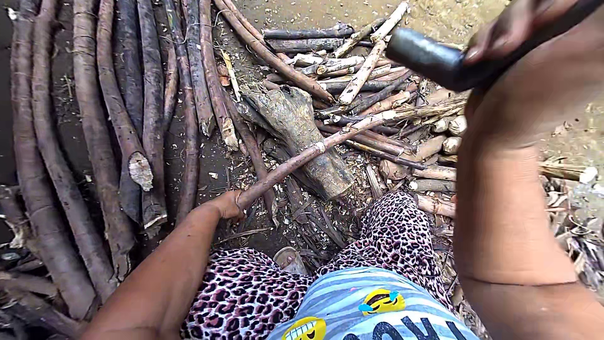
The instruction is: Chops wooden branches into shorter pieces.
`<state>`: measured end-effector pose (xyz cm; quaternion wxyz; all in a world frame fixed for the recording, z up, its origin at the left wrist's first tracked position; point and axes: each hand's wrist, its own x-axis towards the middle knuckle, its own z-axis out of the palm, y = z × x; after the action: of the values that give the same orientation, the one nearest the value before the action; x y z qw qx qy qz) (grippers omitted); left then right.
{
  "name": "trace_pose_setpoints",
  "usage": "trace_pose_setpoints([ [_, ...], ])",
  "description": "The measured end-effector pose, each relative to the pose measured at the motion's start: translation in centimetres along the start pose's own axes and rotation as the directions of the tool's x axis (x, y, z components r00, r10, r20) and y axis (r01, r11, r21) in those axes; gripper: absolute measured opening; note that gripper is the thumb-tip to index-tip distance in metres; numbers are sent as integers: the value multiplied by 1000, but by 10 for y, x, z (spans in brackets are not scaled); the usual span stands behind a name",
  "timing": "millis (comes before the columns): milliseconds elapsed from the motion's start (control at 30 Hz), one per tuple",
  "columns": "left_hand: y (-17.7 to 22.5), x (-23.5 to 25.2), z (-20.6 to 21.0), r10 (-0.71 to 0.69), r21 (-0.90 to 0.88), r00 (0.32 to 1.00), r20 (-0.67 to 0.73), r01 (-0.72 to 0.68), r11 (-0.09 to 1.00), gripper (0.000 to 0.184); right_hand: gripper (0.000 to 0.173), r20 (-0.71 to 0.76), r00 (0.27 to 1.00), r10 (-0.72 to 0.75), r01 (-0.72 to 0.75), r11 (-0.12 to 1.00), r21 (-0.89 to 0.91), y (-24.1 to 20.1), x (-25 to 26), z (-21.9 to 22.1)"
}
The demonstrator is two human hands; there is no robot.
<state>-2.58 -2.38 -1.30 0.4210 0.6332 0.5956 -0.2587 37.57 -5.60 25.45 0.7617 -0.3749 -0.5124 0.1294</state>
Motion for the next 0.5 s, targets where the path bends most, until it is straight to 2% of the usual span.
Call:
trace_pose_setpoints([
  [33, 0, 0, 0, -3, -1, 1000, 5, 3, 1000, 59, 36, 2, 999, 47, -46, 993, -110, 13, -28, 0],
  [67, 2, -1, -2, -7, -4, 1000, 8, 7, 1000, 60, 35, 39, 982, 184, -167, 948, -269, 31, -73, -6],
  [100, 3, -3, -3, -8, -5, 1000, 11, 8, 1000, 60, 35, 91, 908, 409, -328, 828, -454, 53, -132, -20],
  [133, 4, -3, -2, -6, -4, 1000, 12, 6, 1000, 60, 38, 138, 714, 686, -482, 625, -614, 72, -191, -36],
  [167, 3, -3, -2, 1, 6, 1000, 12, -1, 1000, 60, 40, 136, 458, 878, -568, 407, -715, 88, -238, -47],
  [200, 4, -4, -1, 8, 23, 1000, 11, -8, 1000, 60, 40, 108, 208, 972, -596, 214, -774, 98, -264, -50],
  [233, 5, -6, -4, 11, 37, 1000, -1, -11, 999, 60, 38, 75, 26, 997, -622, 75, -779, 101, -270, -45],
  [267, 3, -8, -6, 18, 44, 1000, -22, -17, 999, 59, 36, 62, -77, 995, -666, -5, -746, 97, -267, -40],
  [300, 0, -8, -3, 18, 47, 999, -45, -16, 999, 54, 33, 55, -152, 987, -737, -76, -671, 89, -262, -38],
  [367, 5, -8, -4, 9, 52, 996, -89, -5, 999, 48, 30, 79, -219, 973, -848, -149, -508, 81, -240, -42],
  [433, 9, -5, 0, 14, 72, 993, -120, -5, 997, 45, 29, 113, -213, 971, -898, -149, -413, 79, -232, -53],
  [500, 15, -8, 3, 19, 68, 987, -158, -8, 998, 52, 24, 126, -159, 979, -887, -85, -454, 79, -230, -64],
])
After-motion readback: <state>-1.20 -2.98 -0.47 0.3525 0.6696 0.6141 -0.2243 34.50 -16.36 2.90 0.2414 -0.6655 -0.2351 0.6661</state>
